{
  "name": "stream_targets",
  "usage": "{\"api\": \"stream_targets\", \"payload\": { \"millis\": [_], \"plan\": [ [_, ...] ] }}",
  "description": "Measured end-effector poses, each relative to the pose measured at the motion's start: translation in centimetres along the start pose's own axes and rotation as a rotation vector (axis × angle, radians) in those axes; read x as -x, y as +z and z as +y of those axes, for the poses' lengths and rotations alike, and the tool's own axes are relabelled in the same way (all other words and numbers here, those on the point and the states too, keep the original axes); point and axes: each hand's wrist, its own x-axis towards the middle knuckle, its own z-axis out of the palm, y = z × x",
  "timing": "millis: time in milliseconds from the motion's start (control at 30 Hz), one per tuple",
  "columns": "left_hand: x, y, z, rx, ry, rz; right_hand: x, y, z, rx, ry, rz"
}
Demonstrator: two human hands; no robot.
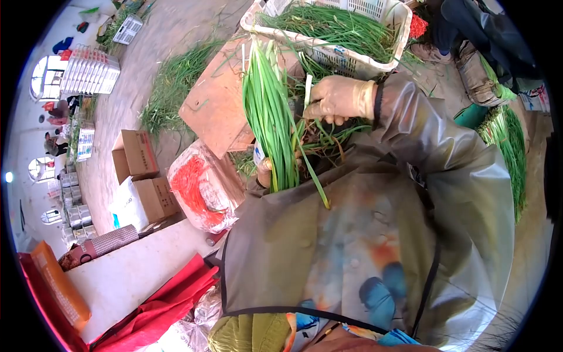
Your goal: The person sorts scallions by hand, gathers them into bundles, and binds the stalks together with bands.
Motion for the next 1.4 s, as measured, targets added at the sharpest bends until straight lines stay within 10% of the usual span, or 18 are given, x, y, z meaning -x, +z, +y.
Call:
{"api": "stream_targets", "payload": {
  "millis": [267, 400, 467, 600, 767, 900, 933, 1067, 1400],
  "plan": [
    [0.2, -0.6, 0.3, 0.101, -0.041, -0.087, 4.5, -9.9, 5.9, -0.855, -0.491, 0.409],
    [0.3, 0.9, 0.3, -0.007, 0.021, 0.028, 2.5, -8.5, 11.7, 1.199, 0.454, 0.59],
    [-0.3, 0.7, 0.4, -0.023, 0.046, -0.011, 3.4, -7.3, 9.5, 0.785, 0.165, 0.899],
    [0.1, 0.3, 0.2, 0.027, -0.006, 0.018, 1.7, -2.7, 5.5, -0.346, -0.223, 0.54],
    [1.0, -0.6, 0.3, -0.047, -0.02, -0.085, -0.7, 0.4, 2.2, -0.605, -0.263, 0.213],
    [2.8, -1.6, 0.2, 0.113, -0.084, -0.051, -1.9, -4.5, 4.5, -0.602, -0.617, 0.491],
    [2.7, -0.1, 0.0, 0.193, 0.006, -0.084, -1.3, -5.6, 4.3, 0.268, -0.289, 0.92],
    [2.9, 2.3, 1.8, -0.11, 0.119, -0.044, 1.2, -8.4, 3.1, -0.34, -0.48, 0.618],
    [2.1, -1.9, 1.7, 0.092, 0.152, -0.217, 2.8, -11.3, -0.7, -0.091, -0.468, 0.562]
  ]
}}
